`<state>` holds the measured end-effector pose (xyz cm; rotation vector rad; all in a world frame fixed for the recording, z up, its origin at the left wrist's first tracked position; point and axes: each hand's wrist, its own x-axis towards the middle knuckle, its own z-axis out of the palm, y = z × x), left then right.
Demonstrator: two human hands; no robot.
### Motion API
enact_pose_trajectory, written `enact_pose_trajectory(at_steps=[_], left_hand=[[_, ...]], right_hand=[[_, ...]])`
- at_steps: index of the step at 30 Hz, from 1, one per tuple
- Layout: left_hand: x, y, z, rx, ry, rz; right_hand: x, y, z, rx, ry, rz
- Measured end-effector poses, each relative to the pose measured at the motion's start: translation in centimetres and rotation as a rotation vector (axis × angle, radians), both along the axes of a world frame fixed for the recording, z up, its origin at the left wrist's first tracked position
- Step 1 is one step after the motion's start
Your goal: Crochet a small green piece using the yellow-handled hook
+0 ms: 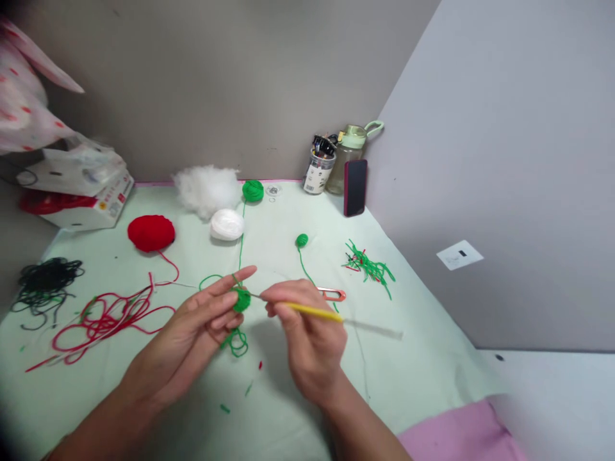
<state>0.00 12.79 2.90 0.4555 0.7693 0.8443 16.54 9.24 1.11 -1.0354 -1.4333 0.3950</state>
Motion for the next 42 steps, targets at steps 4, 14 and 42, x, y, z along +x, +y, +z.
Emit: enact_pose_trajectory(at_steps=[4, 14, 42], left_hand=[[-0.1, -0.2, 0.1, 0.115, 0.078, 0.007], [0.3, -0.4, -0.6, 0.016, 0.006, -0.025], [-0.8, 0.3, -0.6, 0.252, 0.212, -0.078]], right_hand=[[-0.3, 0.8, 0.6, -0.142, 0.369, 0.192], [-0.3, -0.3, -0.3, 0.093, -0.259, 0.007], [0.4, 1.0, 0.5, -0.321, 0.587, 0.34]])
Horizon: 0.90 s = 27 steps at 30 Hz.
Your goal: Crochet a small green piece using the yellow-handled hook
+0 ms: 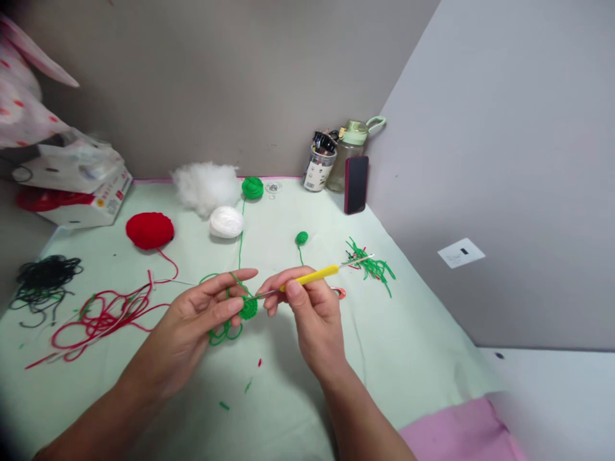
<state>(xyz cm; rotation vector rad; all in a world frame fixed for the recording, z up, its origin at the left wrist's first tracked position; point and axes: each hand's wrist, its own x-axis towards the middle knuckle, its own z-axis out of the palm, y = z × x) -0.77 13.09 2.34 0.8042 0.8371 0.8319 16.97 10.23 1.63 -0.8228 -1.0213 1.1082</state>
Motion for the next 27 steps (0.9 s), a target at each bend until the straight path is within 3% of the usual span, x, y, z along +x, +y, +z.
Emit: enact_pose_trajectory(at_steps=[5, 11, 14, 16, 18, 20, 24, 27], left_hand=[[-0.1, 0.0, -0.3, 0.076, 0.045, 0.033], [0.2, -0.4, -0.2, 0.215, 0.247, 0.126], [0.6, -0.8, -0.2, 0.155, 0.161, 0.131], [0.8, -0.8, -0.2, 0.002, 0.005, 0.074], [0.8, -0.6, -0.1, -0.162, -0.126, 0.024], [0.7, -0.2, 0.2, -0.224, -0.168, 0.033], [0.5, -0.1, 0.5, -0.112, -0.1, 0.109], [0.6, -0.6, 0.2, -0.025, -0.042, 0.08]], right_hand=[[0.2, -0.6, 0.2, 0.168, -0.312, -0.11], [-0.2, -1.0, -0.1, 0.496, -0.728, -0.236], [-0.5, -1.2, -0.4, 0.568, -0.969, -0.355], [-0.6, -1.4, -0.4, 0.564, -1.067, -0.389], [-0.6, -1.3, -0.3, 0.555, -0.989, -0.387], [-0.4, -1.0, -0.2, 0.483, -0.762, -0.359], [-0.5, -0.4, -0.1, 0.228, -0.301, -0.227], [-1.0, -0.2, -0.1, 0.192, -0.297, -0.182]])
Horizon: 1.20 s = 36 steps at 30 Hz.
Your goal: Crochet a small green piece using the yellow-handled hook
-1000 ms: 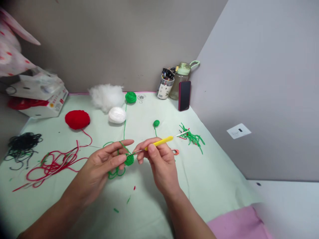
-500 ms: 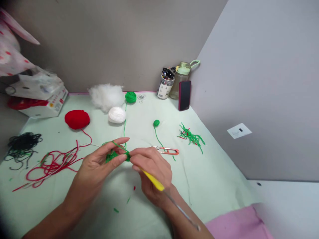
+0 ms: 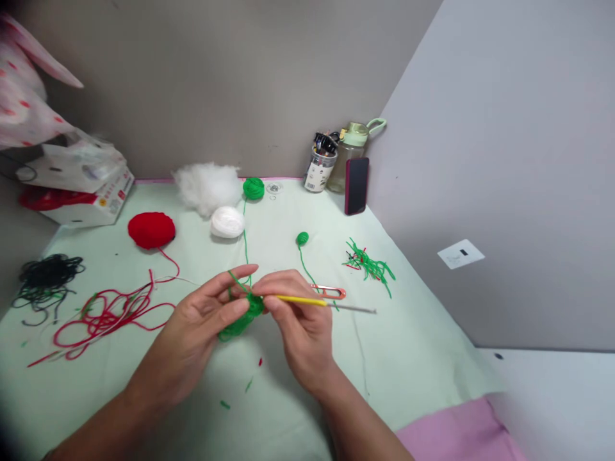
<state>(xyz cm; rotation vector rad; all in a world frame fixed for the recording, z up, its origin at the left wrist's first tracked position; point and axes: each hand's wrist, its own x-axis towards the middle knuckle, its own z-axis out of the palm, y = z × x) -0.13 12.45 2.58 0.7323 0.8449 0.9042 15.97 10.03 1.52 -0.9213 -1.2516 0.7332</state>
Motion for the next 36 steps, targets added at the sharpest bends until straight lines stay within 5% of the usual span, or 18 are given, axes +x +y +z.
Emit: enact_pose_trajectory(at_steps=[4, 8, 11, 14, 18, 27, 32, 36], left_hand=[[0.5, -0.3, -0.4, 0.004, 0.008, 0.032], [0.5, 0.1, -0.2, -0.188, -0.111, -0.006], [0.1, 0.5, -0.2, -0.261, -0.149, -0.029], [-0.2, 0.5, -0.3, -0.153, -0.072, 0.002], [0.0, 0.2, -0.5, 0.029, 0.038, -0.027], [-0.1, 0.4, -0.1, -0.009, 0.031, -0.005], [-0.2, 0.2, -0.2, 0.039, 0.083, 0.022], [-0.1, 0.1, -0.2, 0.139, 0.23, 0.097]], right_hand=[[-0.7, -0.6, -0.2, 0.07, -0.23, -0.125], [-0.4, -1.0, -0.1, 0.144, -0.434, -0.188], [0.3, -0.6, 0.0, 0.065, -0.181, -0.144], [0.6, -0.1, 0.0, -0.089, 0.11, -0.014], [0.3, 0.1, -0.3, -0.15, 0.103, 0.039], [0.5, 0.4, 0.3, -0.247, 0.305, 0.068], [0.3, -0.2, 0.3, -0.152, 0.151, 0.01], [0.3, -1.0, -0.2, 0.052, -0.203, -0.054]])
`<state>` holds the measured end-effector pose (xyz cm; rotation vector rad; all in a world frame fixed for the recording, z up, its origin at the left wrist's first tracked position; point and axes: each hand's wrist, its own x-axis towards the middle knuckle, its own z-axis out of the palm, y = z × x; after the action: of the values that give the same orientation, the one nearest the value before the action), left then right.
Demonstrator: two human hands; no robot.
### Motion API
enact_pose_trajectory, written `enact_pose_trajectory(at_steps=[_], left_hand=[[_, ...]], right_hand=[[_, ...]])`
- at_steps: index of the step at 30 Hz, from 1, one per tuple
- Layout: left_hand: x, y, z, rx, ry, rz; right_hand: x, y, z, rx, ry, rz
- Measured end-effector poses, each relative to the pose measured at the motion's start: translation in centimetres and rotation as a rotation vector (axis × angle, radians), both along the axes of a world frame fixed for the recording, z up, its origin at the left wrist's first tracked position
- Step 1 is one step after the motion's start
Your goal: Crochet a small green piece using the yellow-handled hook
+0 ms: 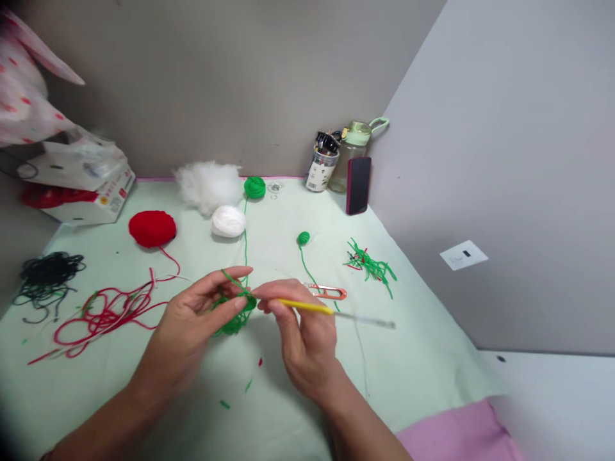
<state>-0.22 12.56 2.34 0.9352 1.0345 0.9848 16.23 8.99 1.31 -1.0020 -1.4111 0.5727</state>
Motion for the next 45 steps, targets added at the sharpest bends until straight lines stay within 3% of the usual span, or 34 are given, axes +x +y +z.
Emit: enact_pose_trajectory(at_steps=[3, 6, 10, 12, 14, 18, 21, 24, 27, 31, 36, 39, 43, 45], left_hand=[[0.2, -0.1, 0.2, 0.106, 0.107, 0.072], [0.3, -0.2, 0.3, 0.108, 0.098, 0.095], [0.3, -0.2, 0.1, -0.152, -0.196, -0.048], [0.2, 0.0, 0.1, -0.314, -0.351, -0.111], [0.0, 0.3, 0.2, -0.373, -0.407, -0.122], [-0.3, 0.5, 0.8, -0.298, -0.37, -0.084], [-0.4, 0.5, 0.9, -0.255, -0.313, -0.04], [-0.4, 0.4, 0.6, -0.214, -0.265, -0.016], [-0.2, 0.3, 0.2, -0.173, -0.24, -0.073], [0.3, -0.1, -0.3, -0.15, -0.253, -0.174], [0.4, 0.1, -0.1, -0.183, -0.269, -0.114], [-0.1, 0.5, 0.3, -0.268, -0.306, -0.175], [-0.5, 0.8, 0.5, -0.316, -0.398, -0.336], [-0.4, 0.8, 0.4, -0.309, -0.416, -0.339]], right_hand=[[0.0, -0.5, -0.6, 0.163, -0.324, -0.034], [0.0, -0.8, -1.1, 0.257, -0.559, -0.115], [-0.1, -0.7, -1.0, 0.264, -0.673, -0.166], [-0.1, -0.5, -0.8, 0.243, -0.563, -0.155], [-0.1, -0.3, -0.5, 0.184, -0.322, -0.136], [-0.2, 0.4, -0.1, -0.052, 0.215, -0.051], [-0.2, 0.8, 0.1, -0.176, 0.413, 0.002], [-0.1, 1.1, 0.3, -0.197, 0.459, -0.002], [-0.1, 1.1, 0.2, -0.212, 0.47, 0.067], [-0.5, 0.9, -0.2, -0.173, 0.358, 0.097], [-0.8, 0.6, -0.2, -0.088, 0.215, 0.045], [-0.4, 0.7, 0.1, -0.147, 0.367, 0.084], [0.6, 1.3, 0.7, -0.336, 0.598, 0.119], [0.9, 1.6, 0.9, -0.399, 0.657, 0.15]])
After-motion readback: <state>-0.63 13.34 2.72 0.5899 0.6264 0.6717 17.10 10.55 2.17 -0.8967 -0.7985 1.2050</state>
